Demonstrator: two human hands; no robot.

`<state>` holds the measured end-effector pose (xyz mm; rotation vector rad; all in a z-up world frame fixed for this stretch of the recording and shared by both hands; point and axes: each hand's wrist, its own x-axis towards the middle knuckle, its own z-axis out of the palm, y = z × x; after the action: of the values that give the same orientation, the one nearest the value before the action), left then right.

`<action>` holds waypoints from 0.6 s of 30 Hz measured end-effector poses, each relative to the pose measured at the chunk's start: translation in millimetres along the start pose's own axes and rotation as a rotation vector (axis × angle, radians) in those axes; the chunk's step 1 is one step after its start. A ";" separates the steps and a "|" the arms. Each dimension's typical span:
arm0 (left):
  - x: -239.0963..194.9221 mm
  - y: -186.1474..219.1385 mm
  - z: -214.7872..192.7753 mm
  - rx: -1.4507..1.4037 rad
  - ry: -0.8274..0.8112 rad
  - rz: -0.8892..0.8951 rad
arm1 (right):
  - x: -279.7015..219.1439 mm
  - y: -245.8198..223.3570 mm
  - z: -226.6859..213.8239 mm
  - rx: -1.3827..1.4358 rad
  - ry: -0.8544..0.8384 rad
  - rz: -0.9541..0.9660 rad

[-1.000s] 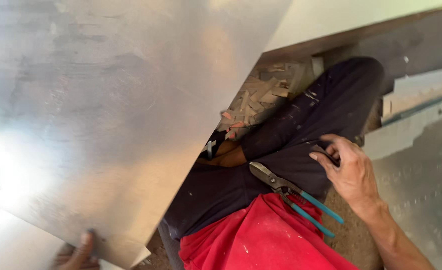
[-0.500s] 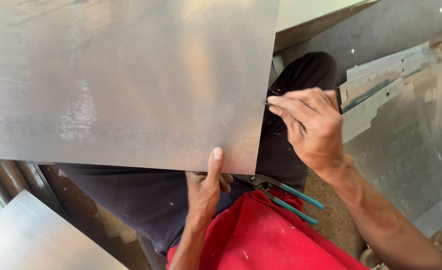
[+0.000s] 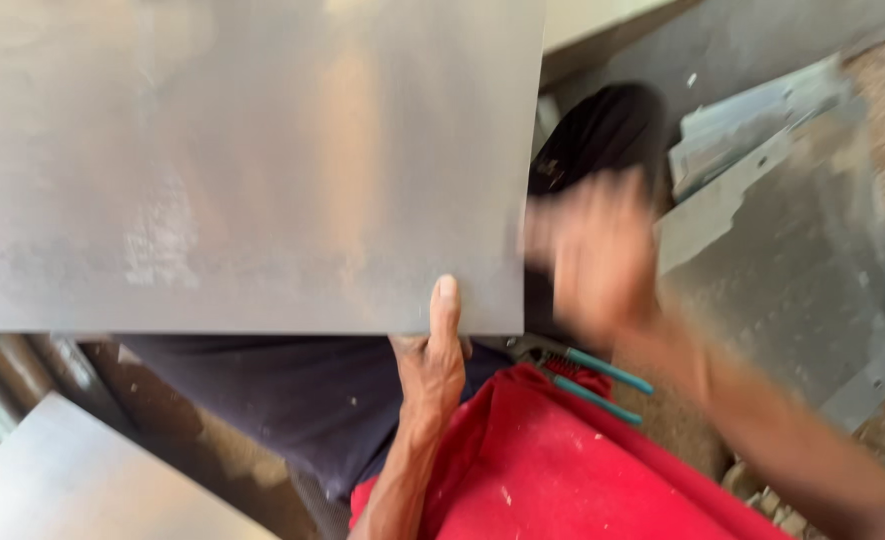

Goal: The person uses snips to cut small notches and strips from the edges of metal sheets by hand. They hold the sheets, perform several cuts along the corners and sides, and place the finished pieces into a stack.

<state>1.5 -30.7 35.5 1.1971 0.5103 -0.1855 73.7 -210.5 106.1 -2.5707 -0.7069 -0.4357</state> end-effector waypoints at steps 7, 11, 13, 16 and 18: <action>-4.3 2.8 2.4 0.010 -0.007 -0.012 | -19.4 -19.9 -35.8 0.520 -0.065 0.607; -0.6 14.3 8.8 -0.025 -0.012 0.034 | 28.5 11.6 -17.2 0.518 0.015 0.458; -0.1 17.8 6.8 0.034 -0.013 0.064 | 32.4 14.7 -7.0 0.238 0.049 0.225; 0.3 15.9 10.3 -0.091 0.022 -0.032 | 34.1 27.4 3.3 -0.001 0.085 0.057; 1.8 11.8 7.1 -0.059 0.010 -0.007 | 29.6 32.8 10.4 0.012 0.087 0.035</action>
<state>9.8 -32.7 46.4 1.1390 0.5257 -0.1694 117.7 -218.9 98.5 -2.5323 -0.6311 -0.5265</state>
